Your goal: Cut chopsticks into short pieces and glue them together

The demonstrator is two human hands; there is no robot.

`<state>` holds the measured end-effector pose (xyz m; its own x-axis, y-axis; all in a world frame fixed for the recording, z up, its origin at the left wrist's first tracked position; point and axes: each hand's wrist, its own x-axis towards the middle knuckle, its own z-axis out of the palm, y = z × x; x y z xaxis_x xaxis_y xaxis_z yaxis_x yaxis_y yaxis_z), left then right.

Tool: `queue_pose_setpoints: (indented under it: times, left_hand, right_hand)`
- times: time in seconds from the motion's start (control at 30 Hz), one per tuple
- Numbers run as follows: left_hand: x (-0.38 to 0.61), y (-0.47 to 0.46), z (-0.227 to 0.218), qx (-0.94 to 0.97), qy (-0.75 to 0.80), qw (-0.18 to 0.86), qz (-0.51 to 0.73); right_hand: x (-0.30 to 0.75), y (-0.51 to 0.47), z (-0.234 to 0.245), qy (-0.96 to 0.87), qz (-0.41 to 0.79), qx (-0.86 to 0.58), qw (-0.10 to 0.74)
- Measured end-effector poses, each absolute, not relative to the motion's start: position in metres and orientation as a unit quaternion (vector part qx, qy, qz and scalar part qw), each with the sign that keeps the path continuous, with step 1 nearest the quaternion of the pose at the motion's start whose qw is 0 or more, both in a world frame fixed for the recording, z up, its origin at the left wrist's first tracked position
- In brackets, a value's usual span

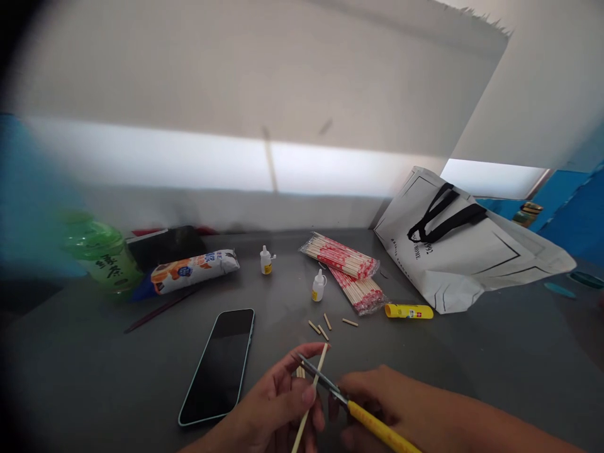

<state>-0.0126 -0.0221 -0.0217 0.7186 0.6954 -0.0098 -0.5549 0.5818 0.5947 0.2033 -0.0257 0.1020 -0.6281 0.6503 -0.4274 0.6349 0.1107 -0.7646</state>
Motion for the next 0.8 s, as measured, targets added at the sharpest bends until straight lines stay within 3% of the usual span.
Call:
queue_pose_setpoints:
  times: [0.43, 0.8]
  left_hand:
    - [-0.016, -0.021, -0.018, 0.241, 0.094, 0.901, 0.348]
    - [-0.015, -0.022, -0.013, 0.245, 0.088, 0.902, 0.346]
  right_hand:
    - [0.199, -0.027, 0.093, -0.741, 0.501, -0.443, 0.055]
    - [0.202, -0.031, 0.091, -0.779, 0.426, -0.460, 0.025]
